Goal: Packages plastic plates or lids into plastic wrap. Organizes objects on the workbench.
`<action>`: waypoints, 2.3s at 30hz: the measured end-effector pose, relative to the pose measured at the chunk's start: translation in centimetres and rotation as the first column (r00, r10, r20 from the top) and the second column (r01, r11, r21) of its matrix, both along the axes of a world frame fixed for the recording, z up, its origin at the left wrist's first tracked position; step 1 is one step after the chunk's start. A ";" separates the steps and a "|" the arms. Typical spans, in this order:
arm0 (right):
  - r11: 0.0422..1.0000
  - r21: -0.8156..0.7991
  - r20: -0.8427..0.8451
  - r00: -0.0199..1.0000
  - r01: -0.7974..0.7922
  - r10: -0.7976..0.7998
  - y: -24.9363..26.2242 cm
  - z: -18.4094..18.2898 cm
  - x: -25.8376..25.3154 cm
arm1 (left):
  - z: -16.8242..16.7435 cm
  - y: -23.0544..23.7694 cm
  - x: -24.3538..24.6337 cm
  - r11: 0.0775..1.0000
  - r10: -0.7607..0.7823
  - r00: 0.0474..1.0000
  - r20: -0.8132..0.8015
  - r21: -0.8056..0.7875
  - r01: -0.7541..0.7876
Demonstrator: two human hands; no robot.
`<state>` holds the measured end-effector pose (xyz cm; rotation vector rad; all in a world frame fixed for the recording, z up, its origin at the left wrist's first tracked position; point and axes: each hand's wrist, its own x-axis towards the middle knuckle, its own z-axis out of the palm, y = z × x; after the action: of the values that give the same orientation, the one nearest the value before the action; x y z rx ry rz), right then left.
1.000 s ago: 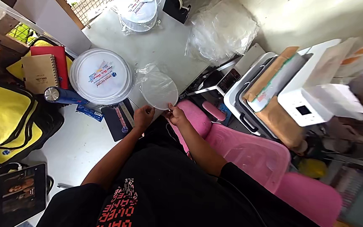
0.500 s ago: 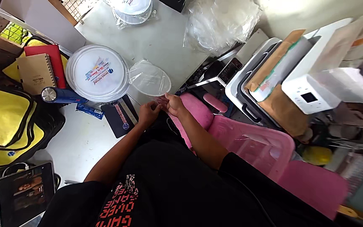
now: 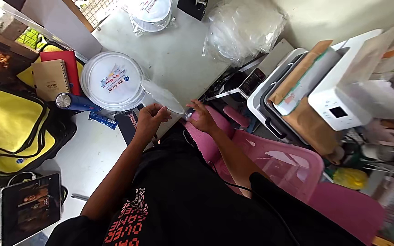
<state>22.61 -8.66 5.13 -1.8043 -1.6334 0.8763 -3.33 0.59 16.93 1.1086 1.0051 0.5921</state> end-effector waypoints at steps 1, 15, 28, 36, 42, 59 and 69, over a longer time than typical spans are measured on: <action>0.999 0.050 -0.015 1.000 -0.001 0.002 -0.2 0.7 -0.2 | 1.0 0.2 -0.3 1.000 0.021 0.999 0.040 -0.004 -0.021; 0.922 0.385 -0.204 0.978 0.033 0.051 3.7 17.8 -0.1 | 8.3 4.5 -5.7 0.925 0.300 0.949 0.093 0.216 -0.314; 0.913 0.382 -0.605 0.709 -0.141 0.362 6.9 28.3 -0.7 | -1.3 7.2 2.5 0.969 -0.117 0.837 0.534 0.247 -0.022; 0.859 0.449 -0.470 0.883 0.245 -0.005 5.4 28.2 1.6 | 7.4 7.9 -2.8 0.758 0.120 0.955 0.272 0.596 -0.265; 0.923 0.384 -0.468 0.869 0.036 0.161 5.9 28.2 2.0 | 11.0 6.7 -5.8 0.691 0.183 0.975 0.124 0.689 -0.218; 0.689 0.238 -0.028 0.704 -0.684 0.709 10.3 34.8 -8.3 | 16.8 3.1 -9.7 0.406 0.112 0.945 -0.307 0.882 0.239; 0.582 0.229 0.249 0.625 -0.780 0.740 12.7 39.6 -12.7 | 17.9 1.2 -12.9 0.575 0.064 0.993 0.097 0.810 -0.116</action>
<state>9.94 4.01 44.70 -0.8857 -2.5416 0.7577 -16.28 1.77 34.79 1.8525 0.7205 1.2491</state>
